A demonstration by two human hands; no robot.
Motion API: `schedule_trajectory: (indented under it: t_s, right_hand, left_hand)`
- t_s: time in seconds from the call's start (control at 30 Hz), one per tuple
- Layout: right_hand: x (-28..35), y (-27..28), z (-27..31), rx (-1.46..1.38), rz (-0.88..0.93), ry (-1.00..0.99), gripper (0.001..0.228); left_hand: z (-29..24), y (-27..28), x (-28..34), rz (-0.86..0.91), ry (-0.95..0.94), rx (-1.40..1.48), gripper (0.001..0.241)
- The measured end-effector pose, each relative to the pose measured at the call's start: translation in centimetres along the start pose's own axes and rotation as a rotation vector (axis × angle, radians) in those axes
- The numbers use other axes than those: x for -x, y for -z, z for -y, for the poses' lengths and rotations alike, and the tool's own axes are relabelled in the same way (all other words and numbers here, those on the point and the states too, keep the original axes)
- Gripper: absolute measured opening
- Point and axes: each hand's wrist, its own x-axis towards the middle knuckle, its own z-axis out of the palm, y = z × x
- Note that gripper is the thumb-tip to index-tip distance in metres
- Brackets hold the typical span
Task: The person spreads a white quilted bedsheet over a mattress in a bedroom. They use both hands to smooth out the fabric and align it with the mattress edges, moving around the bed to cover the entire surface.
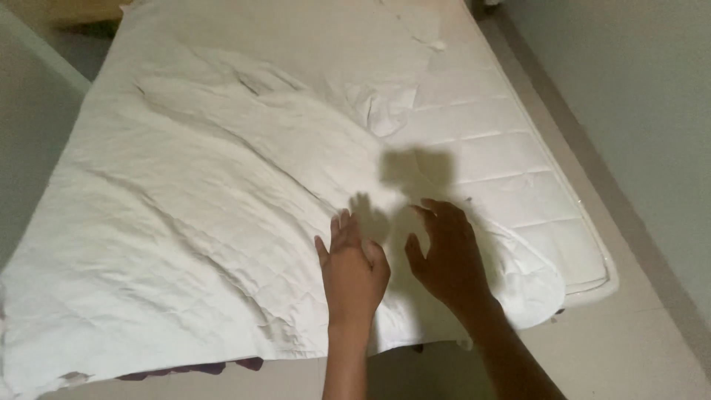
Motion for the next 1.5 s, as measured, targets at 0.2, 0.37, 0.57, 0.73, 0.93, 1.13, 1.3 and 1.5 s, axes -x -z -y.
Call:
schedule_trajectory:
  t_s: [0.2, 0.37, 0.57, 0.73, 0.93, 1.13, 1.3, 1.5]
  right_hand:
    - [-5.6, 11.2, 6.3, 0.054, 0.013, -0.042, 0.046]
    - [-9.2, 19.0, 10.7, 0.050, -0.017, -0.042, 0.046]
    - [-10.6, 24.6, 13.3, 0.055, -0.063, -0.077, 0.048]
    - [-11.0, 27.7, 14.5, 0.022, -0.052, -0.083, 0.046]
    - [-9.9, 31.6, 15.9, -0.009, -0.093, -0.131, 0.055]
    - [-8.4, 33.3, 15.3, -0.059, -0.039, -0.151, 0.052]
    - [-7.5, 34.2, 13.6, -0.080, -0.046, -0.111, 0.052]
    - [-7.4, 37.0, 10.0, -0.166, -0.099, -0.108, 0.049]
  left_hand:
    - [-9.3, 9.9, -2.1, 0.056, 0.101, -0.014, 0.059]
    - [-16.1, 15.5, -2.9, 0.018, 0.037, -0.069, 0.058]
    - [-22.9, 20.7, -2.9, 0.034, 0.073, -0.010, 0.057]
    - [-26.5, 22.7, -1.8, 0.138, 0.117, -0.053, 0.058]
    - [-28.2, 22.9, -1.3, 0.122, -0.030, -0.051, 0.061]
    - [-30.6, 23.3, 0.2, 0.082, -0.076, 0.046, 0.063]
    - [-31.1, 21.4, 0.9, 0.066, -0.101, 0.042, 0.062]
    - [-34.4, 18.0, 1.2, 0.042, -0.077, 0.019, 0.061]
